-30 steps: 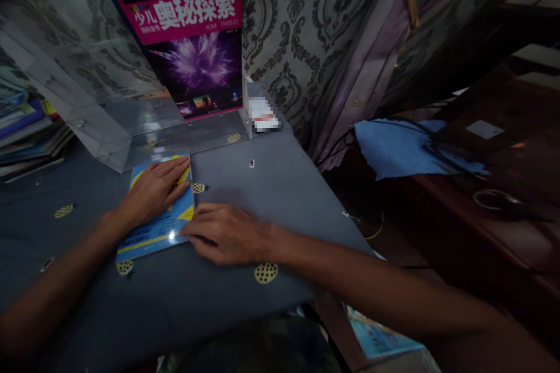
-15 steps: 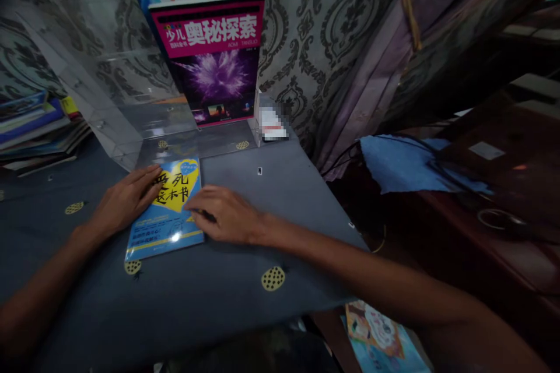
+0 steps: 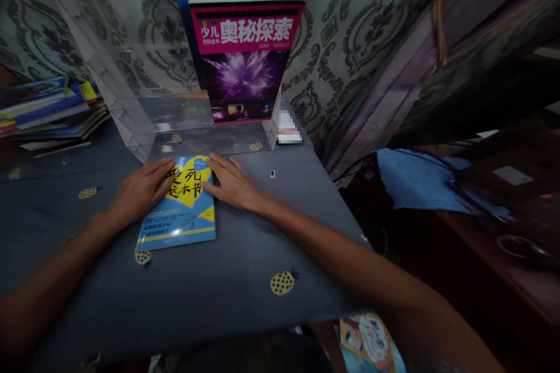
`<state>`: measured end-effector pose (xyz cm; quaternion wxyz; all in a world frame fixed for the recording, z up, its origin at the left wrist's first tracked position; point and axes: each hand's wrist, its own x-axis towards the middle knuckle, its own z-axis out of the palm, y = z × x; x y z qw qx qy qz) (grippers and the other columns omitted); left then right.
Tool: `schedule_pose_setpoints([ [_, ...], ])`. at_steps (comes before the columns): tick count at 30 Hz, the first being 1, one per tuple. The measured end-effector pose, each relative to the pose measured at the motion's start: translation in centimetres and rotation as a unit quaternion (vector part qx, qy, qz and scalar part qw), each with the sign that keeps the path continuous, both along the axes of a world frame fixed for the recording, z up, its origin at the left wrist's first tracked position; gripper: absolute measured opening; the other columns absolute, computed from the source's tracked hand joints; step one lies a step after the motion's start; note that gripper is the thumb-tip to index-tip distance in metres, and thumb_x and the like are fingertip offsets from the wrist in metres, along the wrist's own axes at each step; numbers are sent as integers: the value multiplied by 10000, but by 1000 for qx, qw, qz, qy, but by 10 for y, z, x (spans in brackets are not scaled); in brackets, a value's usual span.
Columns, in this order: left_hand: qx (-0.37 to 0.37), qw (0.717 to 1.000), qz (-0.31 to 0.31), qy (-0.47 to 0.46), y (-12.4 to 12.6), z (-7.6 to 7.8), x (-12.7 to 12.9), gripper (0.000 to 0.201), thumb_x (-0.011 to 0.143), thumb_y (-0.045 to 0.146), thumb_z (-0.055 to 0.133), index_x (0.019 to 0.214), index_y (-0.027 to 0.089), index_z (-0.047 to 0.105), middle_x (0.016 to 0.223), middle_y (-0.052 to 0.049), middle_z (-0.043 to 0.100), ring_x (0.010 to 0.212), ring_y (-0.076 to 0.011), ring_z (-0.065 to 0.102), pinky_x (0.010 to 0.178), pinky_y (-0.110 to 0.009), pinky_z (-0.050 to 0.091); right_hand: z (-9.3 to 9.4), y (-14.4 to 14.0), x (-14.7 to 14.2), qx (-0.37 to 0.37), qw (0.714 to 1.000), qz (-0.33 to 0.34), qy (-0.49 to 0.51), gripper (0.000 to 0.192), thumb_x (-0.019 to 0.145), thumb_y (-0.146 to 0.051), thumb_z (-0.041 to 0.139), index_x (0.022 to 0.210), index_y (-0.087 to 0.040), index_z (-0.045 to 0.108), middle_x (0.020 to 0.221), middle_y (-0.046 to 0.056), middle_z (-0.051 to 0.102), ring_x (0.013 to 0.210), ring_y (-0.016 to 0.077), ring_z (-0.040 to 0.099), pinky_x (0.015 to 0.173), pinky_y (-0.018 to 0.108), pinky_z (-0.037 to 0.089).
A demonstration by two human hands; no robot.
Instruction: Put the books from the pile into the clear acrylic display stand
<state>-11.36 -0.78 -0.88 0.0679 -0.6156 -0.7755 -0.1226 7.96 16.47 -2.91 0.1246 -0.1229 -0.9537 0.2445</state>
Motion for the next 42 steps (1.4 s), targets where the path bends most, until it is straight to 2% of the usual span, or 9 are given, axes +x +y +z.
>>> schedule_pose_setpoints([
  [3,-6,1000,-2,-5,0,1,1,510,1013,400,353,1359,129,611,1453,-148,600,1329,-312,567,1129,-498,464,-2,1,2,0,1000,-5,12,634,1007,-474,529,1528,-124,433,1611,194,395,1516,305,353,1252,555,260],
  [9,-6,1000,0,-3,0,0,0,511,1008,398,340,1351,132,609,1458,-141,597,1329,-308,566,1121,-501,467,1,-6,11,7,1000,9,14,615,1009,-420,528,1506,-66,451,1595,221,408,1517,309,347,1248,567,263],
  [16,-1,1000,3,-16,0,0,2,512,1004,395,346,1341,122,617,1450,-161,597,1334,-325,557,1115,-520,468,0,-18,34,11,998,44,37,557,1019,-403,525,1483,-96,500,1575,203,446,1512,310,360,1228,590,293],
  [25,17,1000,-9,-20,-1,-4,-3,485,1010,408,348,1334,166,616,1439,-134,609,1339,-298,558,1137,-499,454,0,-43,68,12,993,91,78,461,1016,-384,557,1413,-152,591,1506,175,543,1469,286,435,1202,582,349],
  [33,21,1000,-9,-18,-1,-2,-1,489,1010,424,337,1320,177,626,1422,-127,625,1328,-294,568,1132,-493,462,6,-68,101,24,986,135,91,439,1042,-371,539,1414,-141,582,1452,140,605,1452,258,464,1219,533,349],
  [38,13,1000,0,-24,-2,-3,-2,502,1003,445,345,1337,192,621,1444,-113,609,1353,-299,548,1143,-498,454,10,-77,112,25,985,148,81,412,1044,-347,538,1406,-160,595,1446,135,610,1420,252,505,1218,553,345],
  [42,8,999,-32,-28,-6,-1,1,514,1003,440,353,1345,176,631,1448,-121,608,1356,-308,553,1146,-526,453,9,-78,113,28,984,151,89,400,1054,-337,513,1390,-139,604,1436,128,621,1407,244,519,1219,526,356],
])
